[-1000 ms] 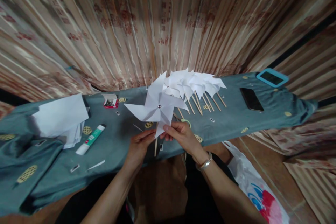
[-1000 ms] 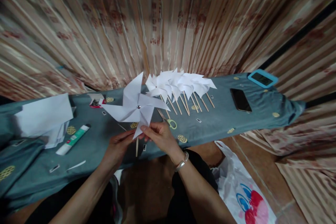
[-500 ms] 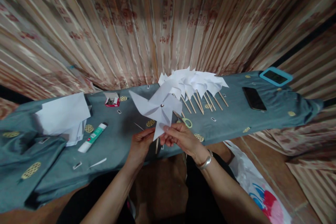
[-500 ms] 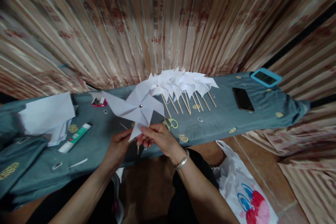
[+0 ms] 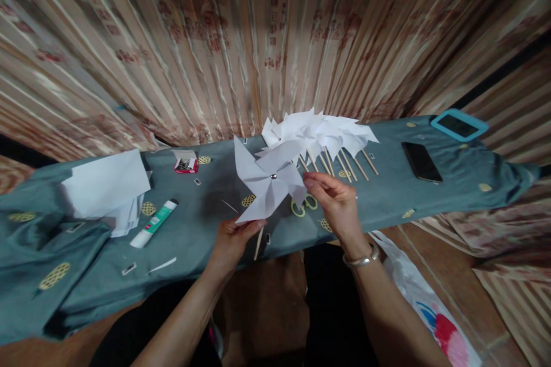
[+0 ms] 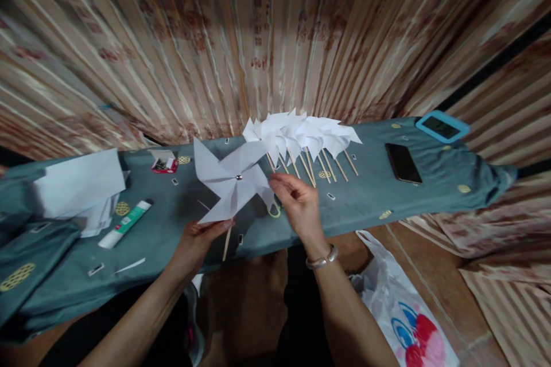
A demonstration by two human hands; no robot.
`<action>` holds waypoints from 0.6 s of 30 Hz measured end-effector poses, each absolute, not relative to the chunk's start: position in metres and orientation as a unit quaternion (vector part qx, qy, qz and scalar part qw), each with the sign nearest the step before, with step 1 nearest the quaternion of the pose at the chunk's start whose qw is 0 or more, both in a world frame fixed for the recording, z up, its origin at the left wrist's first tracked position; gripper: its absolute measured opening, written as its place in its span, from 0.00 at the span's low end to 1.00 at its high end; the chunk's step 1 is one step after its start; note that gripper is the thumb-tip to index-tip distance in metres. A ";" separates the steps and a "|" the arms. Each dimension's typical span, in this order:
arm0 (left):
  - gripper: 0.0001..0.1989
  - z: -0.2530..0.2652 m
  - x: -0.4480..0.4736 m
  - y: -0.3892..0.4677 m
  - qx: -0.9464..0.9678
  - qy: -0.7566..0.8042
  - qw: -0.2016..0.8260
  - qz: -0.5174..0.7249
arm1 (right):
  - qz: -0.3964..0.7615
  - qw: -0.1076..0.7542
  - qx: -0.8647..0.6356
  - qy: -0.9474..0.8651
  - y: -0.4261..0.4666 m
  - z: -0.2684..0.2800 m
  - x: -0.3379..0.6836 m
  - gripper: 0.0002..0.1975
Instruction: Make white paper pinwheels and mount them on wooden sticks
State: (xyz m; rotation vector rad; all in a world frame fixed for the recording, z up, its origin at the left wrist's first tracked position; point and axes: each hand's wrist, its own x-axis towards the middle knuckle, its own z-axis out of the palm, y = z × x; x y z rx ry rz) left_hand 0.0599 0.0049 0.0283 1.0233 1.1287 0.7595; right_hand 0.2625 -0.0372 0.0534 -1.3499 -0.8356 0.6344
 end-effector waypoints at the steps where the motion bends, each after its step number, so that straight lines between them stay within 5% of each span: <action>1: 0.16 0.028 0.060 0.005 0.455 0.500 0.656 0.336 | 0.306 0.651 -0.592 -0.363 -0.036 0.052 0.260 0.10; 10: 0.15 0.025 0.060 0.007 0.457 0.505 0.644 0.348 | 0.450 0.630 -0.544 -0.323 -0.035 0.051 0.238 0.19; 18: 0.15 0.027 0.060 0.007 0.452 0.503 0.649 0.349 | 0.462 0.605 -0.549 -0.346 -0.036 0.054 0.233 0.20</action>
